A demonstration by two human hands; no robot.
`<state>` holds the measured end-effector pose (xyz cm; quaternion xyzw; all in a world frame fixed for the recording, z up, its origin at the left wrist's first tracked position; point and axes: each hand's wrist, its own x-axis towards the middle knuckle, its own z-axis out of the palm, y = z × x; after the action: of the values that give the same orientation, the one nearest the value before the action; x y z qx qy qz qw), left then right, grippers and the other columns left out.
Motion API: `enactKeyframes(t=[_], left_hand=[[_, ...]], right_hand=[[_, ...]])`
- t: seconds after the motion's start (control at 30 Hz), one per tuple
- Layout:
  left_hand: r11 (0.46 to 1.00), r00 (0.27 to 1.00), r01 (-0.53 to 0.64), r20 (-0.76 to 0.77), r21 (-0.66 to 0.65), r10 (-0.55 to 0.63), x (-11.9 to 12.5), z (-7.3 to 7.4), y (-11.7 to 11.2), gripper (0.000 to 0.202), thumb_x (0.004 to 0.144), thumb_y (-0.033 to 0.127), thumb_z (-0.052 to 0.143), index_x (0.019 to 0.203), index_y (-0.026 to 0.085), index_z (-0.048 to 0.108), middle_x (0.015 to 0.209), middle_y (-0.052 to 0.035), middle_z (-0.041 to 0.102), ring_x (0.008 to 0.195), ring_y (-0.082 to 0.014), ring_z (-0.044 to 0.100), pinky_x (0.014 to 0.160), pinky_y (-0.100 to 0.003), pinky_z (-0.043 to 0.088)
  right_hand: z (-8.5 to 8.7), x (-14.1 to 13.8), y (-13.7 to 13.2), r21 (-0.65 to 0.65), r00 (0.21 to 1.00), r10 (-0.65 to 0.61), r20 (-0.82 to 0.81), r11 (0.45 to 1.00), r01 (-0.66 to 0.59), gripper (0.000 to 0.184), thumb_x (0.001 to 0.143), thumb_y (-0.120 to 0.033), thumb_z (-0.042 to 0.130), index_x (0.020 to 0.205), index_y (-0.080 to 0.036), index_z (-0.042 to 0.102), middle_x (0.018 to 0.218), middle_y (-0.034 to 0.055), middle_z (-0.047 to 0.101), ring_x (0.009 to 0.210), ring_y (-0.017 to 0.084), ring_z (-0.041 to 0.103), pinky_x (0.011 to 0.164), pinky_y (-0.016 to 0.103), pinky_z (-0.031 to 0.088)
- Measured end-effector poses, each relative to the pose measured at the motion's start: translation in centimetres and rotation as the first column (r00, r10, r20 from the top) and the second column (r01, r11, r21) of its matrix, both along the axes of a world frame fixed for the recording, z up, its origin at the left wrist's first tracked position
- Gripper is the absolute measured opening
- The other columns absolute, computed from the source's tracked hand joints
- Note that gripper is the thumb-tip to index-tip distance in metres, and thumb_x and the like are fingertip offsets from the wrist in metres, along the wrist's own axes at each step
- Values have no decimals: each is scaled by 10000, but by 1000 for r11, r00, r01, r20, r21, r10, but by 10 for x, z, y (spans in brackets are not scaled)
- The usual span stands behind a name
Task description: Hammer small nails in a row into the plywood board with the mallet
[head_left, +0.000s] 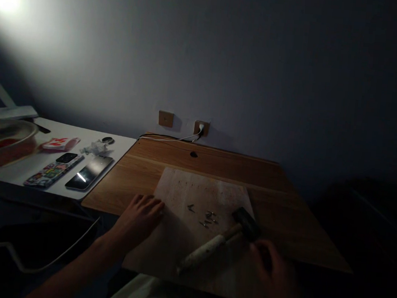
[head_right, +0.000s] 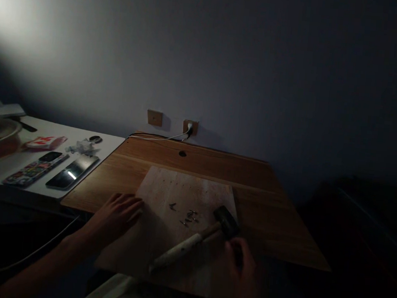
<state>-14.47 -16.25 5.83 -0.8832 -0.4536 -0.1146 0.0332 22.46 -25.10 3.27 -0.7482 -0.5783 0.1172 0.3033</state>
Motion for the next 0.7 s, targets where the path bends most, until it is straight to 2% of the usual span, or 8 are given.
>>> enactKeyframes(t=[0.1, 0.17, 0.3, 0.4, 0.47, 0.6, 0.63, 0.7], left_hand=[[982, 982, 186, -8, -13, -187, 25, 0, 20, 322, 929, 139, 533, 1242, 205, 572, 1221, -91, 653, 1111, -241, 579, 927, -389, 415], [963, 963, 268, -20, -27, -269, 43, 0, 34, 356, 919, 98, 521, 1256, 205, 565, 1227, -90, 646, 1095, -225, 585, 915, -365, 423], [930, 927, 362, -74, -63, -366, 65, -1, 56, 279, 893, 63, 527, 1131, 179, 618, 1103, -96, 661, 1013, -223, 604, 865, -338, 453], [921, 918, 379, -85, -89, -387, 68, -3, 62, 217, 887, 55, 526, 1033, 176, 633, 990, -82, 649, 919, -210, 610, 824, -315, 470], [923, 924, 372, -60, -98, -379, 68, -4, 64, 216, 886, 40, 512, 1008, 173, 632, 966, -78, 637, 893, -201, 607, 807, -300, 477], [926, 938, 343, 105, -158, -329, 75, -5, 75, 275, 864, -2, 481, 1022, 161, 637, 992, -75, 629, 875, -174, 619, 780, -268, 491], [922, 933, 343, 178, -178, -313, 80, -5, 79, 297, 850, -7, 484, 1039, 161, 639, 1017, -75, 630, 865, -162, 626, 776, -258, 493], [908, 900, 365, 327, -206, -288, 92, -6, 90, 323, 817, -7, 505, 1053, 161, 649, 1032, -69, 637, 827, -137, 632, 756, -237, 493]], right_hand=[[7, -42, 7, -153, 963, 226, -148, 957, -248, 517, 893, -588, 457, 1222, -239, 650, 766, 50, 730, 734, 241, 696, 697, 332, 521], [11, -63, 13, -238, 943, 262, -203, 921, -307, 558, 896, -597, 459, 1313, -265, 625, 758, 41, 726, 734, 242, 695, 704, 335, 510], [16, -81, 23, -262, 948, 183, -260, 932, -252, 507, 851, -601, 514, 1113, -233, 745, 802, 85, 741, 825, 277, 698, 755, 353, 510], [17, -78, 19, -208, 909, 129, -395, 952, -226, 436, 817, -600, 551, 974, -235, 733, 757, 56, 722, 760, 255, 688, 708, 335, 522], [14, -72, 11, -192, 817, 50, -575, 962, -194, 397, 817, -598, 549, 924, -237, 675, 732, 29, 702, 692, 226, 678, 652, 315, 530], [7, -53, -4, -126, 485, -77, -871, 989, -70, 305, 800, -476, 602, 1011, -261, 554, 843, 9, 710, 765, 215, 693, 653, 319, 566], [7, -49, -5, -115, 439, -87, -894, 993, -37, 347, 783, -442, 621, 1073, -276, 530, 871, 7, 708, 782, 219, 695, 630, 317, 570], [7, -41, -3, -105, 444, -105, -890, 994, 24, 508, 746, -402, 653, 1213, -308, 477, 913, 4, 701, 711, 206, 686, 525, 287, 548]])
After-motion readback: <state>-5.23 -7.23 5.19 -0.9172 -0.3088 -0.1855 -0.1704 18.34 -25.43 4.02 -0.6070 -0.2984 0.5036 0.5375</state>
